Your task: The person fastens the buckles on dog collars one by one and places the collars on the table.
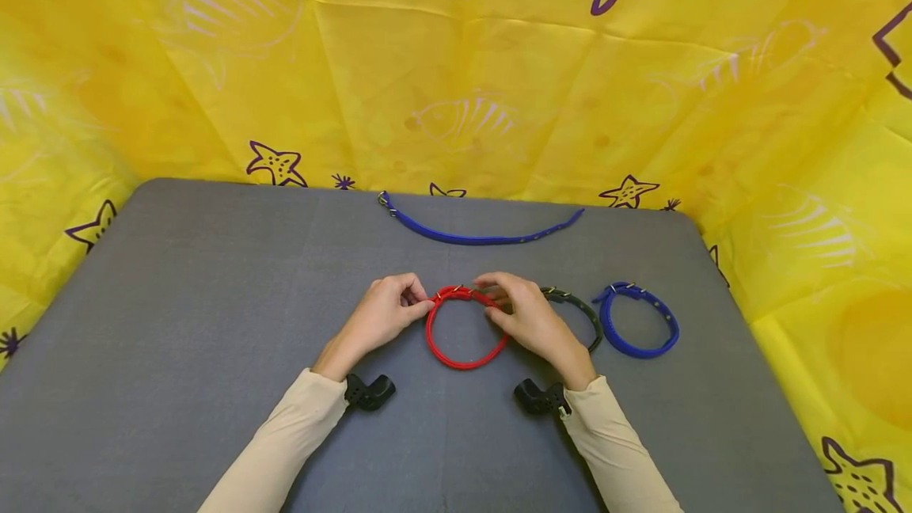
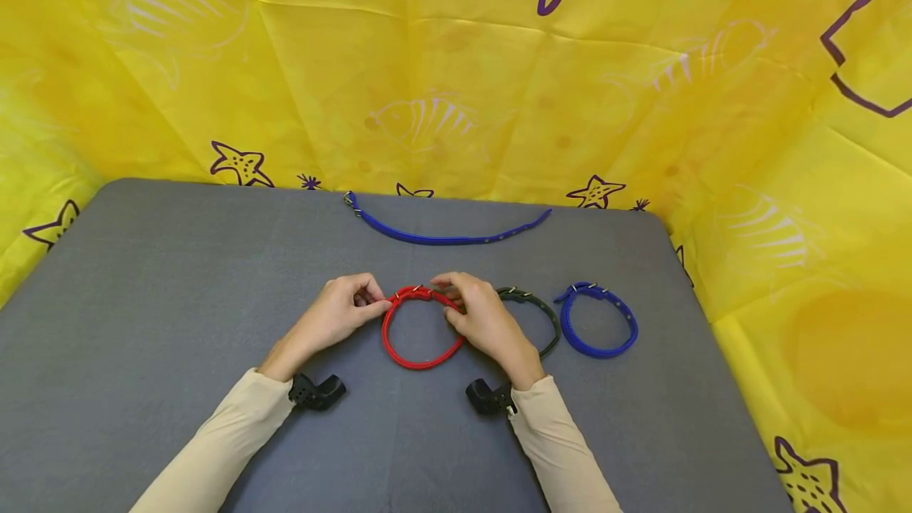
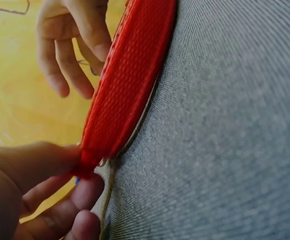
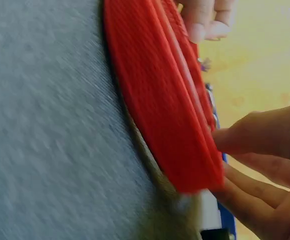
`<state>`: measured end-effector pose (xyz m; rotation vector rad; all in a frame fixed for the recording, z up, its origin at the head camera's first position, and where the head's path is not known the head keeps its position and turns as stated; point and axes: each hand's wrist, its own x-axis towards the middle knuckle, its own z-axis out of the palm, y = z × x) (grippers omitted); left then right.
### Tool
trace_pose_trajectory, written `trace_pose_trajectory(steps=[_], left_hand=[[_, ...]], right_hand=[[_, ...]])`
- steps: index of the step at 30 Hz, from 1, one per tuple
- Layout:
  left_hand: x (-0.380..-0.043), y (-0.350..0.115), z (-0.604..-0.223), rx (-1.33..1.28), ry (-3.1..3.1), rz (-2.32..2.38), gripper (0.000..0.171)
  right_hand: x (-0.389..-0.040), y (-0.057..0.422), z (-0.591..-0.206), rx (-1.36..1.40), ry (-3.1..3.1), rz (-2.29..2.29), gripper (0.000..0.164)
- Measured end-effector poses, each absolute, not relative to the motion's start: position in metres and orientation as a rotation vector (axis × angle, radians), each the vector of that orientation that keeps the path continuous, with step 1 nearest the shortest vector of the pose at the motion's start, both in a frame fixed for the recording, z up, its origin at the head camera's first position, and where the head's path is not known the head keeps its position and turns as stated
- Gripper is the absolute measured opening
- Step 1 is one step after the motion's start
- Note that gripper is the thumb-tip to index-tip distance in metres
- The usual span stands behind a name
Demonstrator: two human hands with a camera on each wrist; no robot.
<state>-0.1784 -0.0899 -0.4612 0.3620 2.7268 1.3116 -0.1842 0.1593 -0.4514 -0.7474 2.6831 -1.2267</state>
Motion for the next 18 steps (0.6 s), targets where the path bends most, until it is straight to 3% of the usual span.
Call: trace_pose_trajectory(steps=[8, 18], left_hand=[[-0.18, -0.094, -0.464, 0.195, 2.799, 1.318, 0.013], [-0.183, -0.096, -0.463, 0.215, 2.762, 1.41, 0.017]], right_hand=[[-0.186, 0.17, -0.446, -0.701, 2.664, -1.224, 0.04], [-0.19, 0.18, -0.44, -0.679, 2.711, -1.239, 0.039]])
